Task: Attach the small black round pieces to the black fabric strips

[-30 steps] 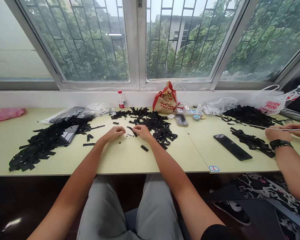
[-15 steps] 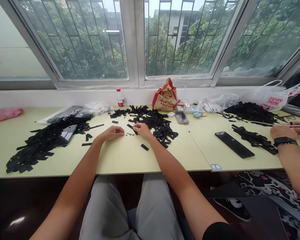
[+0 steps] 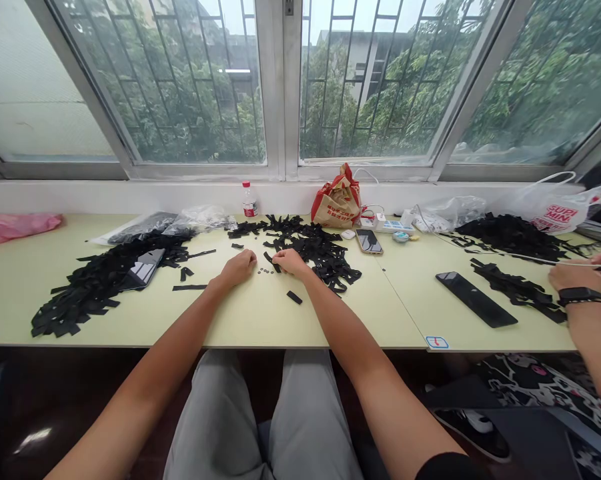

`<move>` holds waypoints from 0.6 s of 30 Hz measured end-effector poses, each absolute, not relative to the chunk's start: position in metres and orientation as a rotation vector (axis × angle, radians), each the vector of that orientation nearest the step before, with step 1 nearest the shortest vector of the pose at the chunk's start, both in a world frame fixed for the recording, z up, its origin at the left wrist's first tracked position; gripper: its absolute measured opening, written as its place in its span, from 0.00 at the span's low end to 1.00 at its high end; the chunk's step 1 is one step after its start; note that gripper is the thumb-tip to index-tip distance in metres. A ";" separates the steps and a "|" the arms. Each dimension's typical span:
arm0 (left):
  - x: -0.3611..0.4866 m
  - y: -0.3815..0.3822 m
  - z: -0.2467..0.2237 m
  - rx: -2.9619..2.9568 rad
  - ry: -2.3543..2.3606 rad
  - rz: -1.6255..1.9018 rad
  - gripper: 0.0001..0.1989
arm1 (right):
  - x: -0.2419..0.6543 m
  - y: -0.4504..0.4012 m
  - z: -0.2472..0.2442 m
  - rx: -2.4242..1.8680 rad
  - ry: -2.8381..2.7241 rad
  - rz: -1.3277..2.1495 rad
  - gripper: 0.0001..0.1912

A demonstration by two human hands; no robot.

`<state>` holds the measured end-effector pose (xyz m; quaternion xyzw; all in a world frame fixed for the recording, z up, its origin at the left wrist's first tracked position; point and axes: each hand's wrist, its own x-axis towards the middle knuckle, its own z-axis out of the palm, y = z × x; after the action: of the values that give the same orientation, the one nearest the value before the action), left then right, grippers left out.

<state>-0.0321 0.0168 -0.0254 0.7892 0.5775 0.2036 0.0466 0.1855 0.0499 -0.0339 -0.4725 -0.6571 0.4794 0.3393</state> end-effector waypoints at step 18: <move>-0.017 0.049 -0.024 2.206 1.874 0.715 0.08 | 0.185 0.045 -0.026 -1.021 -1.716 1.157 0.06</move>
<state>-0.0173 0.0486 -0.0237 0.7376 0.6264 0.2389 0.0800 0.1852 0.0452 -0.0259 -0.4046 -0.6799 0.4584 0.4049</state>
